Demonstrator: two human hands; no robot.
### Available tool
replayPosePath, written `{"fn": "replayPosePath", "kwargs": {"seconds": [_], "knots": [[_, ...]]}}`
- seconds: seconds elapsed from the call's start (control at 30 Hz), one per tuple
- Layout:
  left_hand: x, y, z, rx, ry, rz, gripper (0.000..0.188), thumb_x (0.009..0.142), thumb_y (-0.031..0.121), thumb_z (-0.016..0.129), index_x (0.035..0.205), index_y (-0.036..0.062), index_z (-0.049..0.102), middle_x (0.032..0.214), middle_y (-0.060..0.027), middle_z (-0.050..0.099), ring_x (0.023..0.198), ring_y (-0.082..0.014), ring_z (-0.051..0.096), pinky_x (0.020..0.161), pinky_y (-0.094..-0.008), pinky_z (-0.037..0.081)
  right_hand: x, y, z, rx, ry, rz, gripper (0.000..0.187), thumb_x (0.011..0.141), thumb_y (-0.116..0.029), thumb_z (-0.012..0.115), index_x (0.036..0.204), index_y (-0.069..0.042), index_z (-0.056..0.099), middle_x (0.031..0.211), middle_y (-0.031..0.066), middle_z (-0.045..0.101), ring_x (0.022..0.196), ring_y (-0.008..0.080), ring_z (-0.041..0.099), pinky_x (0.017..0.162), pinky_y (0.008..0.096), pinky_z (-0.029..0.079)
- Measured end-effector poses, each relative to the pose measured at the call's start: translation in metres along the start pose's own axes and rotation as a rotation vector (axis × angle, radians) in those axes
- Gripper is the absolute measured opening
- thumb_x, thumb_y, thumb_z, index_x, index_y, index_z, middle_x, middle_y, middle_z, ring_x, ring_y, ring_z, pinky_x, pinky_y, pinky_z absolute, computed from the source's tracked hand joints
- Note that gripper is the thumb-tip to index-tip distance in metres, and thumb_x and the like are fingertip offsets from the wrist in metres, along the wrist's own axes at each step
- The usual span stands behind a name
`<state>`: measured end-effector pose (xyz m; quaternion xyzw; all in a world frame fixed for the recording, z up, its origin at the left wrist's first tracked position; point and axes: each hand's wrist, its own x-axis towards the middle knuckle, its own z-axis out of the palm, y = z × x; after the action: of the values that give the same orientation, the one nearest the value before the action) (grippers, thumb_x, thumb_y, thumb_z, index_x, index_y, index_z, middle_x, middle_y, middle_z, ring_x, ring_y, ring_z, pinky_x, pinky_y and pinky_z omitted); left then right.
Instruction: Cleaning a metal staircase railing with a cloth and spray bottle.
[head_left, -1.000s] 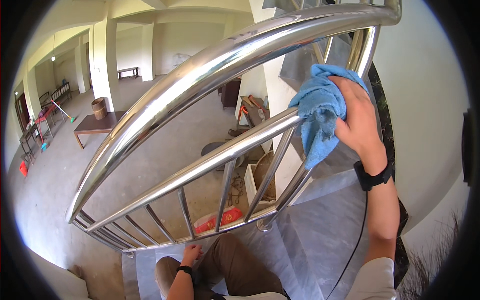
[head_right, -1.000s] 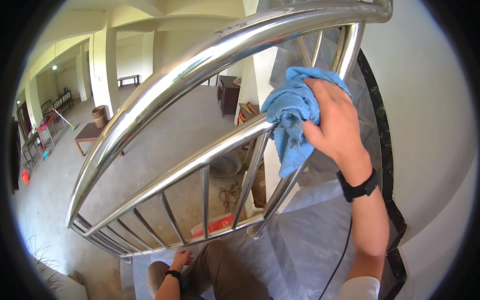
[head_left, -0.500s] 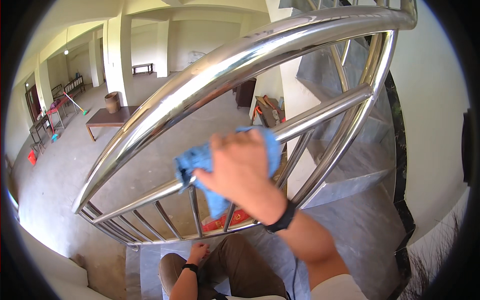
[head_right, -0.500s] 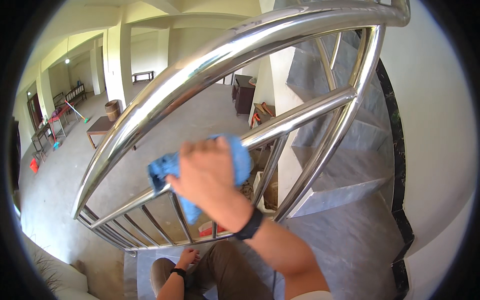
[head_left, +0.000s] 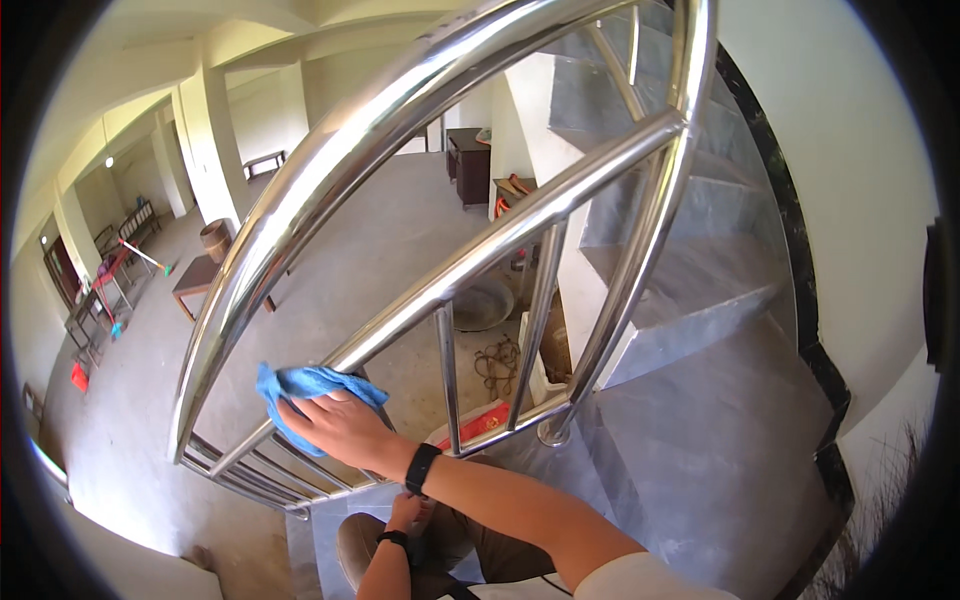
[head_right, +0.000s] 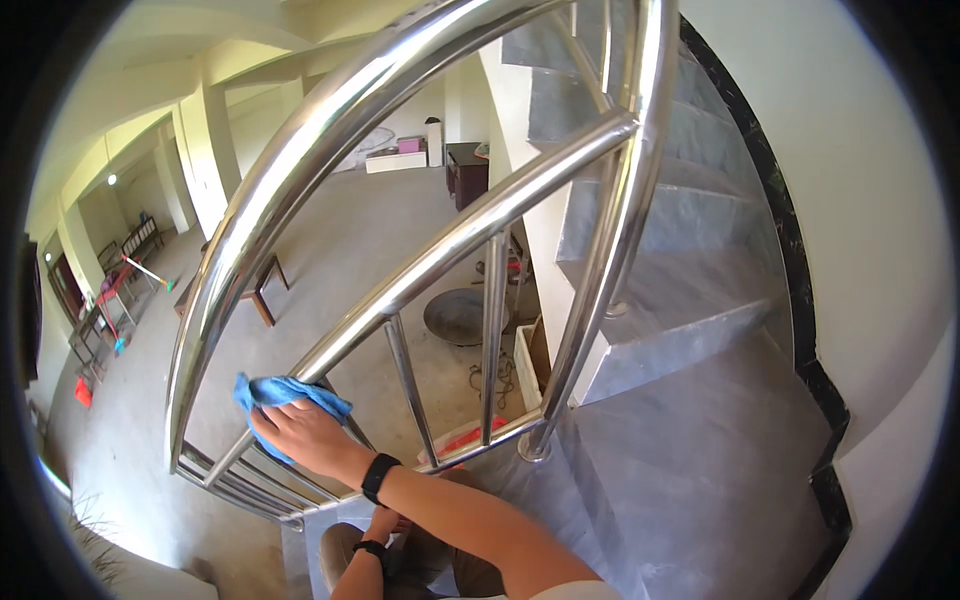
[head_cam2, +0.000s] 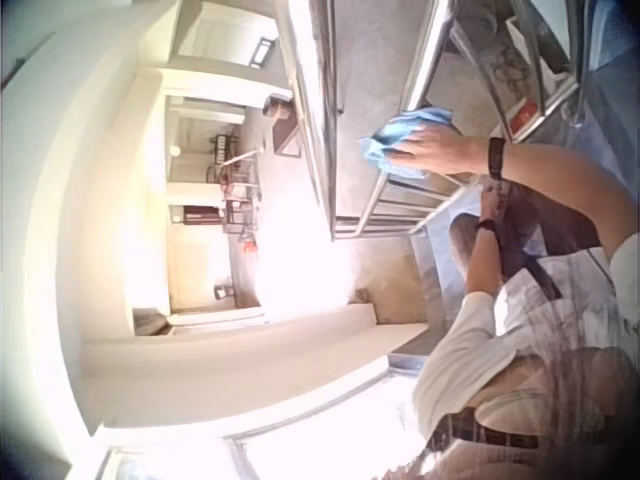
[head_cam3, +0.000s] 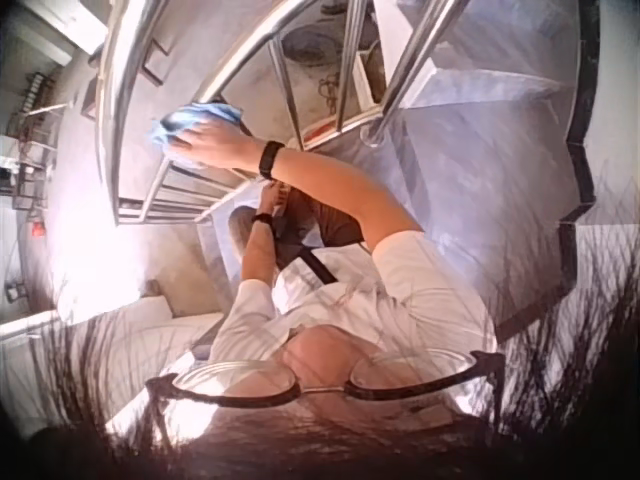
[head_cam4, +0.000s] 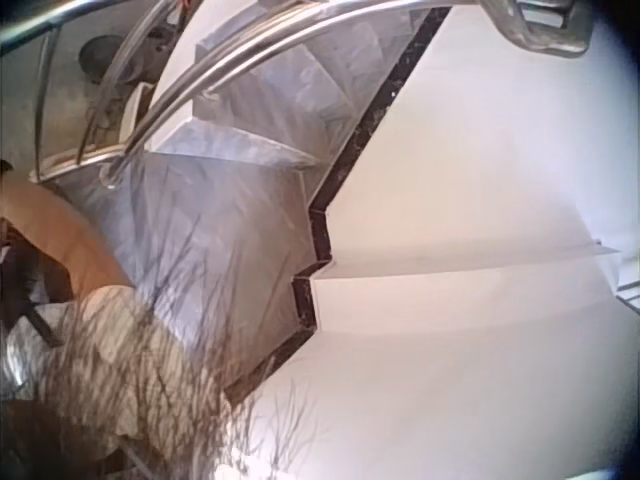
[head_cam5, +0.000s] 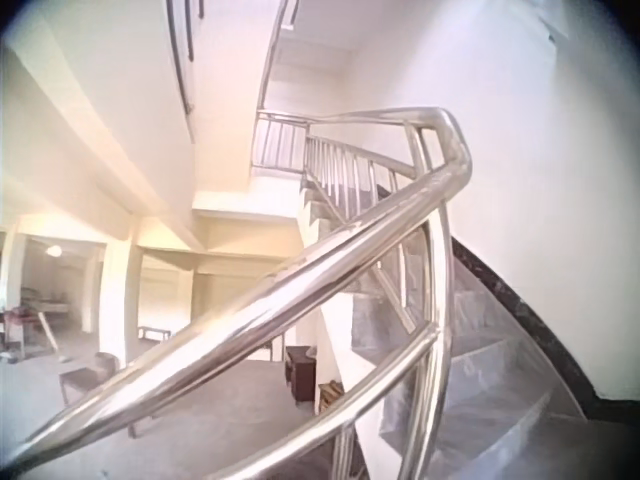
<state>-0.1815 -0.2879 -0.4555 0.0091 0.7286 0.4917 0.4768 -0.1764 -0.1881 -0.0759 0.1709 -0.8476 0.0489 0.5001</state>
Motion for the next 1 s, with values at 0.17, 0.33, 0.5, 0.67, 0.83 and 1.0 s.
{"fn": "replayPosePath", "kwargs": {"seconds": [0.17, 0.33, 0.5, 0.67, 0.83, 1.0], "knots": [[-0.001, 0.007, 0.002, 0.032, -0.016, 0.036, 0.023, 0.090, 0.022, 0.063, 0.097, 0.0008, 0.067, 0.077, -0.0127, 0.069, 0.058, -0.0207, 0.065, 0.052, -0.0335, 0.054, -0.013, 0.010, -0.083, 0.249, 0.118, 0.128, 0.056, 0.074, -0.002, 0.068, 0.130, -0.007, 0.060, 0.118, 0.0129, 0.062, 0.110, 0.0304, 0.059, 0.095, 0.0445, 0.044], [-0.013, 0.014, 0.004, 0.063, -0.007, 0.094, 0.030, 0.091, 0.029, 0.065, 0.099, 0.0006, 0.068, 0.079, -0.0119, 0.070, 0.065, -0.0210, 0.068, 0.057, -0.0330, 0.055, -0.039, 0.030, -0.185, 0.273, 0.341, 0.377, 0.063, 0.074, -0.022, 0.076, 0.130, 0.003, 0.061, 0.126, 0.0217, 0.061, 0.115, 0.0369, 0.059, 0.100, 0.0448, 0.047], [0.001, 0.011, 0.016, 0.120, -0.057, 0.098, 0.029, 0.089, 0.029, 0.067, 0.097, 0.0012, 0.069, 0.077, -0.0093, 0.070, 0.062, -0.0183, 0.066, 0.056, -0.0320, 0.053, -0.035, 0.080, -0.253, 0.085, 0.804, 0.475, 0.075, 0.082, -0.017, 0.075, 0.145, 0.000, 0.036, 0.139, 0.0136, 0.045, 0.128, 0.0243, 0.047, 0.109, 0.0387, 0.038], [0.015, 0.006, 0.025, 0.176, -0.063, 0.134, 0.029, 0.089, 0.029, 0.068, 0.095, 0.0014, 0.071, 0.077, -0.0070, 0.068, 0.062, -0.0166, 0.064, 0.056, -0.0318, 0.052, -0.024, 0.118, -0.247, 0.340, 1.065, 0.630, 0.059, 0.093, -0.003, 0.059, 0.146, -0.007, 0.034, 0.138, 0.0098, 0.047, 0.124, 0.0217, 0.050, 0.109, 0.0389, 0.039], [0.017, 0.004, 0.027, 0.349, -0.065, 0.257, 0.027, 0.091, 0.029, 0.067, 0.094, 0.0024, 0.070, 0.074, -0.0040, 0.064, 0.063, -0.0147, 0.060, 0.057, -0.0297, 0.050, -0.006, 0.134, -0.213, 0.606, 0.780, 0.849, 0.057, 0.087, -0.011, 0.075, 0.135, 0.001, 0.048, 0.128, 0.0117, 0.058, 0.116, 0.0186, 0.055, 0.102, 0.0339, 0.042], [0.012, -0.006, 0.020, 0.360, -0.012, 0.347, 0.028, 0.090, 0.030, 0.068, 0.093, 0.0020, 0.070, 0.073, -0.0039, 0.064, 0.063, -0.0146, 0.059, 0.059, -0.0303, 0.049, 0.000, 0.144, -0.247, 0.395, 0.520, 0.778, 0.046, 0.079, -0.006, 0.083, 0.118, 0.002, 0.060, 0.112, 0.0082, 0.066, 0.097, 0.0166, 0.063, 0.088, 0.0308, 0.052]]}}
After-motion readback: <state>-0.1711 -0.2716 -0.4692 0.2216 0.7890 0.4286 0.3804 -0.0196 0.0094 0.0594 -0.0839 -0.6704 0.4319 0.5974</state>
